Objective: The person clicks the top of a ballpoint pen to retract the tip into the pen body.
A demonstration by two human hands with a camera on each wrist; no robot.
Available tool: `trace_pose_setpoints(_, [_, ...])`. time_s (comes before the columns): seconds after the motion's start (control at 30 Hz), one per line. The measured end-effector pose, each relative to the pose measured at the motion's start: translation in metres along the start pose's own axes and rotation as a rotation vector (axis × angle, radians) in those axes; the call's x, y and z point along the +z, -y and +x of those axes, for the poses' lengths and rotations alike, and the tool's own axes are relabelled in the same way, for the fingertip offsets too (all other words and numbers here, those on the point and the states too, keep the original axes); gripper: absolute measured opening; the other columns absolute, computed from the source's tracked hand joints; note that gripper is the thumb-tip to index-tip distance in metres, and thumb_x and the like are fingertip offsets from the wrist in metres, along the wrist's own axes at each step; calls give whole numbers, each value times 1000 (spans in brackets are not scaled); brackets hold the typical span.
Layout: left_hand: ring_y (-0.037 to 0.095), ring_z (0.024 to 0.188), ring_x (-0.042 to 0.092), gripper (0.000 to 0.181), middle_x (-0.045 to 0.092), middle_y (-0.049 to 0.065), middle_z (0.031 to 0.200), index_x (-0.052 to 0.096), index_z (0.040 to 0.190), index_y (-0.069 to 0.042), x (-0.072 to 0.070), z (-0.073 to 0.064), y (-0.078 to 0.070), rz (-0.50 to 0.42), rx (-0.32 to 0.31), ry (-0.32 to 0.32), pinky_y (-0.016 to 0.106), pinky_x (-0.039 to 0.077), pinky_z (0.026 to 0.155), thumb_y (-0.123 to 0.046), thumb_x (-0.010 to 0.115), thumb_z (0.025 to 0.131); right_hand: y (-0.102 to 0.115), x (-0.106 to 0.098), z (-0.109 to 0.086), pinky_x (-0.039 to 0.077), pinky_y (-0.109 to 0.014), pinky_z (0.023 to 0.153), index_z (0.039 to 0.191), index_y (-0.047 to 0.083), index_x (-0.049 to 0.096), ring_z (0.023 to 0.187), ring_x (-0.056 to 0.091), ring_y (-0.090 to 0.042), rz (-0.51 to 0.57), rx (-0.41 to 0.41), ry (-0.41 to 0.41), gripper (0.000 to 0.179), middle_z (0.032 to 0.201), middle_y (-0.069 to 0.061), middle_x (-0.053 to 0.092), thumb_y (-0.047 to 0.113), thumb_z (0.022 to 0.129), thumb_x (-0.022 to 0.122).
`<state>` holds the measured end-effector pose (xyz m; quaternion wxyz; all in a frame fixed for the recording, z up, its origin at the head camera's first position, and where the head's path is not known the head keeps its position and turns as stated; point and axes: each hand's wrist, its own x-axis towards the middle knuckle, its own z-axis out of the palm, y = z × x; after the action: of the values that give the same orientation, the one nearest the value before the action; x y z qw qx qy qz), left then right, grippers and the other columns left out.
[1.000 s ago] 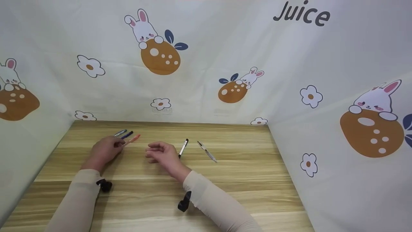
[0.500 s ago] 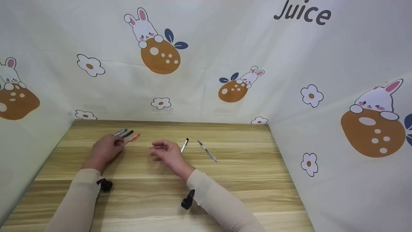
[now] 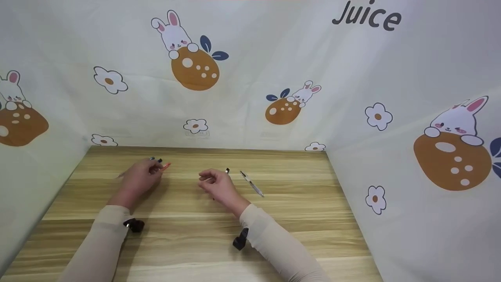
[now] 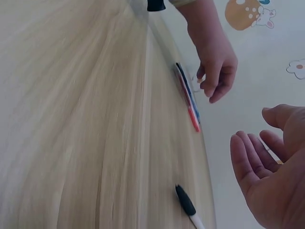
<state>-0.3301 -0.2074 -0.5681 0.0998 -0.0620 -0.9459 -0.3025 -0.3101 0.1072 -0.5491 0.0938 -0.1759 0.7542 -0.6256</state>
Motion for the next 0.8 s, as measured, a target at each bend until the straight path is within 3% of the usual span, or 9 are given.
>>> trace_pose_setpoints(0.3, [28,103,70,19,74,10,111,77,117,-5,17,0,-40,-116,31,85,50,59,94,-16,77,101,-13,-37,-11,63,-32,89,129,-4,74,101,73,-17,-50,46,-60,28,129,-31,71,4,102,76])
trace_pose_setpoints(0.57, [23,97,69,18,74,4,105,79,114,-7,39,-3,-72,-128,88,122,46,59,91,-15,81,98,-25,-60,-20,60,-23,85,128,-11,72,101,73,-18,-94,20,-124,30,122,-28,75,1,101,76])
trace_pose_setpoints(0.8, [21,98,68,16,71,2,106,78,113,-10,58,-6,-91,-169,83,193,44,60,91,-15,79,99,-32,-74,-27,60,-23,90,127,-12,72,108,74,-25,-98,41,-169,30,123,-30,74,1,101,77])
